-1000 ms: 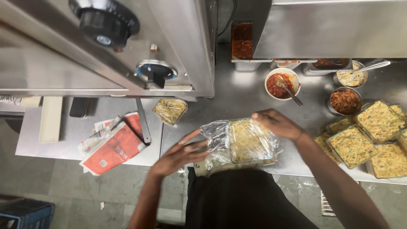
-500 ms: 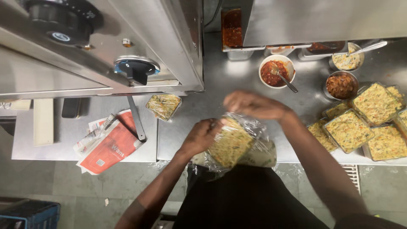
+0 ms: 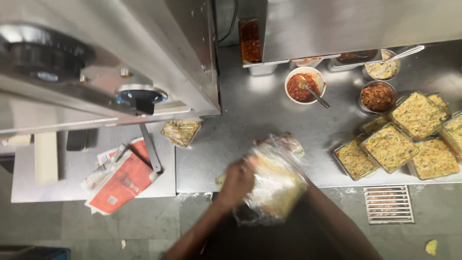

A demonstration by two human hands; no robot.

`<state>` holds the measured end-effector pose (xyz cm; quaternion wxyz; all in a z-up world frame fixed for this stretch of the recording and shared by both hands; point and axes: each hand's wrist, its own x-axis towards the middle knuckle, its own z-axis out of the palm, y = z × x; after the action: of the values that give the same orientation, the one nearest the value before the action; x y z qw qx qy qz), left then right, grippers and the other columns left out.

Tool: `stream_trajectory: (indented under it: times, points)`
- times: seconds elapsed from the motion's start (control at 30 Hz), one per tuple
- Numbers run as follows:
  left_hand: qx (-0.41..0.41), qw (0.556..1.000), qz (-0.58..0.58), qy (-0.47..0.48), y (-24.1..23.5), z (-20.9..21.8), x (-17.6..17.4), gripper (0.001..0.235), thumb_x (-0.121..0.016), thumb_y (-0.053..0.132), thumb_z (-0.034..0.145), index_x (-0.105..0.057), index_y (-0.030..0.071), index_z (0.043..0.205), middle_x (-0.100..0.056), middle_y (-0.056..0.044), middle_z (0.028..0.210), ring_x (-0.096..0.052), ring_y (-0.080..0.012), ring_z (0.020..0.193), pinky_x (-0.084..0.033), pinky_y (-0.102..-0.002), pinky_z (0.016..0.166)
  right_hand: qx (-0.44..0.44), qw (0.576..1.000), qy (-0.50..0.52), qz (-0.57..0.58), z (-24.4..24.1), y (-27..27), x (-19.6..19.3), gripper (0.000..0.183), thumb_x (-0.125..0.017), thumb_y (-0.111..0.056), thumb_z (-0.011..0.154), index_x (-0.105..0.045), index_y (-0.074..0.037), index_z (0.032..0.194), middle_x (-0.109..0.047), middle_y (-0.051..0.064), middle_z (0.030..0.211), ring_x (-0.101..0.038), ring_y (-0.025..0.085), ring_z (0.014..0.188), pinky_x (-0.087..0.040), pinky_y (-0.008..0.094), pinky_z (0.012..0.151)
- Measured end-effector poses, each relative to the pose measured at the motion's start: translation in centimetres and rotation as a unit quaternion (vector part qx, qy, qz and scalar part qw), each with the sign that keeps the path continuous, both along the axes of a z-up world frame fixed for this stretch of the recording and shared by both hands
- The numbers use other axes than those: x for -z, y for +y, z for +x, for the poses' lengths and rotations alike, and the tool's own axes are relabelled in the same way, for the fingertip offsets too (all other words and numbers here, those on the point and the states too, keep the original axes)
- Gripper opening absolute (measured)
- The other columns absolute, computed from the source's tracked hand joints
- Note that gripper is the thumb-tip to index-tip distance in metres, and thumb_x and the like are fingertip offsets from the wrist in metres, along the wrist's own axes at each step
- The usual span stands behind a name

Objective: The person wraps multiple square food containers with plastic wrap on a stainless steel countertop. They pull wrap from a roll, cover each container, and place the wrapped units aside. The person also briefly moves a small sauce container and a metal tray during the process.

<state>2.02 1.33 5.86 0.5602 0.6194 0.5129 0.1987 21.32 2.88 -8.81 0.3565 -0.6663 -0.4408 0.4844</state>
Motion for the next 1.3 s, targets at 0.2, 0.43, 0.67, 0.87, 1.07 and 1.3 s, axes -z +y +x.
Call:
stream_trajectory:
  times: [0.2,0.43,0.67,0.87,1.07,1.3]
  points:
    - [0.078,0.977,0.085,-0.18,-3.3,0.6,-6.4,0.057,-0.042,0.053,0.11,-0.064,0.002,0.099,-0.047,0.003,0.059,-0.047,-0.0114,0.05,-0.039,-0.032,0.047,-0.144,0.944,-0.291,0.056,-5.0,7.5,-4.4,0.063,-0.07,-0.064,0.084,-0.068,-0.005,0.061,-0.062,0.015,0.058,-0.062,0.034,0.056,-0.05,0.047,0.06]
    - [-0.188,0.895,0.222,-0.34,-6.2,-0.8,-10.3,0.045,-0.068,0.038,0.105,-0.048,0.001,0.122,-0.054,-0.013,0.112,-0.055,-0.0255,0.105,-0.049,-0.043,0.094,-0.212,0.926,-0.312,0.032,-5.6,7.7,-5.4,0.047,-0.073,-0.054,0.086,-0.068,-0.007,0.091,-0.065,0.015,0.087,-0.065,0.032,0.079,-0.052,0.045,0.075]
    - [-0.438,0.833,0.007,-0.338,-6.2,-3.7,-13.5,0.072,-0.043,0.063,0.093,-0.056,0.001,0.127,-0.067,-0.012,0.114,-0.065,-0.0237,0.1,-0.053,-0.038,0.089,-0.176,0.92,-0.349,0.027,5.4,3.6,-9.3,0.049,-0.076,-0.04,0.088,-0.064,-0.009,0.124,-0.065,0.015,0.121,-0.066,0.031,0.105,-0.053,0.043,0.092]
    - [-0.29,0.952,-0.024,-0.093,-5.3,-3.7,-10.3,0.078,-0.033,0.066,0.105,-0.066,-0.004,0.091,-0.045,0.002,0.062,-0.042,-0.013,0.056,-0.032,-0.033,0.049,0.087,0.935,-0.273,0.211,9.8,-4.7,-24.3,0.038,-0.06,-0.004,0.105,-0.065,-0.007,0.143,-0.067,0.015,0.129,-0.065,0.022,0.114,-0.054,0.04,0.094]
    - [-0.106,0.987,0.12,0.028,-4.0,-1.2,-10.6,0.055,-0.047,0.049,0.107,-0.07,-0.001,0.108,-0.061,-0.008,0.068,-0.056,-0.02,0.059,-0.044,-0.036,0.057,-0.299,0.832,-0.27,0.382,2.5,-8.8,-32.7,0.055,-0.047,-0.04,0.103,-0.051,-0.007,0.146,-0.058,0.014,0.15,-0.054,0.032,0.142,-0.036,0.05,0.123]
    - [-0.107,0.989,0.048,-0.092,-2.9,-1.1,-13.5,0.066,-0.052,0.045,0.101,-0.032,-0.002,0.142,-0.071,-0.023,0.103,-0.076,-0.0268,0.091,-0.062,-0.042,0.077,-0.392,0.808,0.431,0.086,0.3,-1.4,-28.1,0.073,-0.036,-0.052,0.111,-0.026,-0.007,0.167,-0.022,0.013,0.177,-0.021,0.029,0.166,-0.019,0.047,0.135]
